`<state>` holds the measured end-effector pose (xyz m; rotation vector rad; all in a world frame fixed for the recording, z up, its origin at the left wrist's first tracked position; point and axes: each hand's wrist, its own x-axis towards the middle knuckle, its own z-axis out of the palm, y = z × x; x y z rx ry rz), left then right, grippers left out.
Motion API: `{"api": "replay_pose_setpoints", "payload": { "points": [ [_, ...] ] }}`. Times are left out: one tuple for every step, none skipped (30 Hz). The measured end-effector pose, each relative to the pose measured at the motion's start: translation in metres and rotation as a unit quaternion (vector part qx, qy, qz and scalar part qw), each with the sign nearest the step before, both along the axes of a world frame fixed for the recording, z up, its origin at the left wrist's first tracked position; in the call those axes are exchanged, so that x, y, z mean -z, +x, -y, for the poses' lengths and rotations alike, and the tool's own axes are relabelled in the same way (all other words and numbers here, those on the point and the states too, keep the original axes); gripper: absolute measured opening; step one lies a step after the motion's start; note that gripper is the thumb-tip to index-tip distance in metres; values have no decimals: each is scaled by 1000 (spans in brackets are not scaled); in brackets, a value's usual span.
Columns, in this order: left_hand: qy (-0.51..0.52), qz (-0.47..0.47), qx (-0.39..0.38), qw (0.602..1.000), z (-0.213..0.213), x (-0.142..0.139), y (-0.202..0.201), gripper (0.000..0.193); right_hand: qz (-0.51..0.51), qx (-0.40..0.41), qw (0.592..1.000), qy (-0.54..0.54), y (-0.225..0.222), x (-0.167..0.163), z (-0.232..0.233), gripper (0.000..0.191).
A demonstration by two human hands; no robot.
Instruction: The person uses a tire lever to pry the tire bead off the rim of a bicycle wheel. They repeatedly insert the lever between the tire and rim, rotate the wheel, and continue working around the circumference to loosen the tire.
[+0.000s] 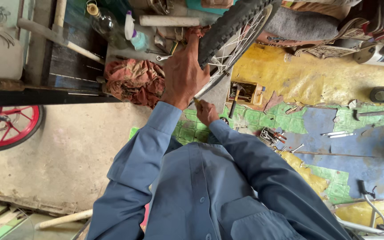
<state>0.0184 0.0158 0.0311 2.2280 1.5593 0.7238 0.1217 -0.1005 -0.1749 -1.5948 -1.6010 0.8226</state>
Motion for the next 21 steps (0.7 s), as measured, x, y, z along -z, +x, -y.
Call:
{"api": "replay_pose_setpoints", "payload": {
  "points": [
    [1,14,2,1000,-3,0,0,66,-5,-4,1000,4,0,0,0,20],
    [1,30,3,1000,-6,-1,0,67,0,-10,1000,-1,0,-1,0,20],
    [-1,46,3,999,-8,-1,0,69,6,-17,1000,-7,-1,-2,1,21],
    [-7,37,0,999,-9,-1,1,65,10,-24,1000,-13,-2,-3,2,21],
    [-11,27,-2,1000,-10,-1,1,61,4,-19,999,-30,-2,-2,4,21],
    [-15,16,-4,1000,-12,-1,1,57,-2,-13,999,-46,-3,-3,5,21],
    [11,17,1,1000,-14,-2,1,59,-7,-7,998,-62,-3,-3,6,21],
    [35,19,6,999,-15,-2,2,61,-6,-4,998,-58,-4,-3,7,22],
    [60,21,11,998,-17,-2,3,63,-5,0,999,-53,-4,-3,8,23],
    [48,18,9,999,-19,-2,5,61,-3,2,999,-48,-5,-3,9,24],
    [37,15,7,999,-22,-2,8,60,-7,5,998,-66,-5,-3,9,25],
    [26,11,4,1000,-25,-3,10,59,-11,6,996,-83,-5,-3,9,27],
    [24,4,3,1000,-28,-3,12,59,-16,8,995,-100,-4,-3,9,29],
    [20,-2,3,1000,-30,-3,14,58,-22,7,994,-106,-4,-3,9,30],
    [17,-9,2,1000,-34,-2,17,58,-27,6,993,-111,-3,-4,9,31],
    [15,-8,2,1000,-37,-2,20,59,-33,5,993,-115,-2,-4,9,32],
    [11,-8,2,1000,-41,-1,23,60,-37,7,992,-118,-2,-4,9,33],
    [7,-7,2,1000,-41,0,25,62,-42,7,992,-121,-1,-5,10,33],
    [29,-1,3,1000,-43,2,27,63,-47,9,991,-124,-1,-5,10,34],
    [51,5,5,999,-43,4,29,64,-46,10,992,-117,0,-5,10,33],
    [72,11,7,997,-43,5,31,65,-44,10,993,-109,0,-5,9,33]
  ]
}}
